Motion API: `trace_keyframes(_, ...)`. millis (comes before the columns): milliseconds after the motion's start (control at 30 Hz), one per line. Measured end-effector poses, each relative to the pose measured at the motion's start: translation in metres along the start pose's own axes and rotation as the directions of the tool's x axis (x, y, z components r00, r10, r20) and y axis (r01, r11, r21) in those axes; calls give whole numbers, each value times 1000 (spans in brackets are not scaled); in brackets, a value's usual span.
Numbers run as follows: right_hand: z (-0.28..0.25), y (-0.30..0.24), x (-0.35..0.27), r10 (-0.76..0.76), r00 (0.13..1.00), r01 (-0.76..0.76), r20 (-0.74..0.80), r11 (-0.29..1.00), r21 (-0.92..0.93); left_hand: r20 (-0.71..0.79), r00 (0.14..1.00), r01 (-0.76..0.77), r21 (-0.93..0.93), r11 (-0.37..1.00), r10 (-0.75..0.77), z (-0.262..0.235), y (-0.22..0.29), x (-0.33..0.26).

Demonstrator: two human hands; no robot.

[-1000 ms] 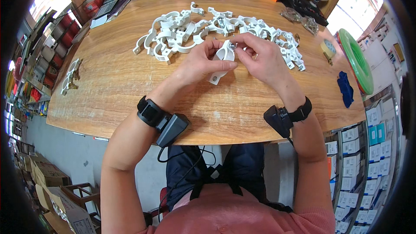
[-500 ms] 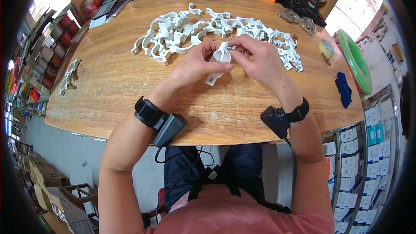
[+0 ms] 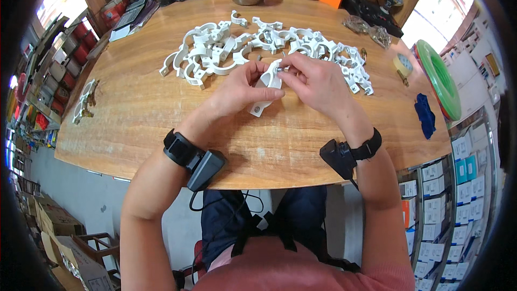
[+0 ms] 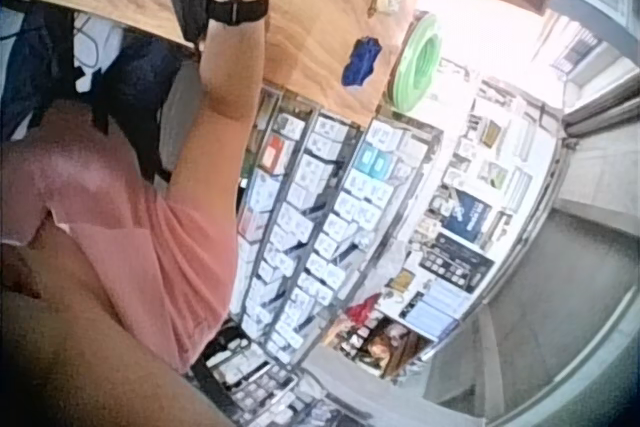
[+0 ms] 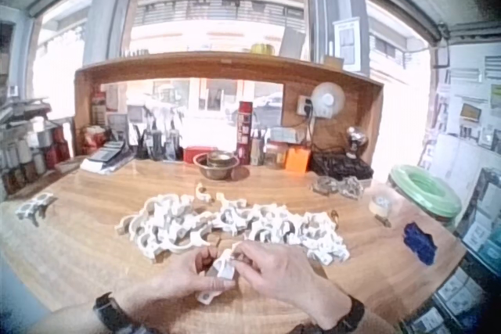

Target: The person joins small white plastic bracket components together by hand and inserts small metal screws into the pre-drilled holes, handling several identical parts on a wooden workbench.

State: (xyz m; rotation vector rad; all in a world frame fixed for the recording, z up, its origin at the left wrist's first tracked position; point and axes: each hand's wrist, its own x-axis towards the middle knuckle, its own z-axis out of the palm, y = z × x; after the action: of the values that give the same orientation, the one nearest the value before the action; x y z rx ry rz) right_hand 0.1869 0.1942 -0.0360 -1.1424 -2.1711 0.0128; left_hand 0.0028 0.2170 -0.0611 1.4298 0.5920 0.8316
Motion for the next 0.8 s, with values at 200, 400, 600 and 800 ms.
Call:
trace_keyframes(200, -3, 5, 1, -175, 981, 174, -79, 985, -17, 81, 995, 58, -7, 998, -57, 1, 7, 0)
trace_keyframes(400, -10, 2, 1, -119, 992, 116, -43, 991, -65, -7, 1000, 12, -11, 1000, -12, 3, 9, 0)
trace_keyframes(600, -8, 5, 2, -243, 968, 237, -61, 967, -92, 63, 992, 106, 38, 994, -108, -1, 10, -1)
trace_keyframes(800, -8, -3, 2, -42, 996, 40, -80, 999, -31, -112, 990, -57, 257, 965, 88, 0, 8, -2)
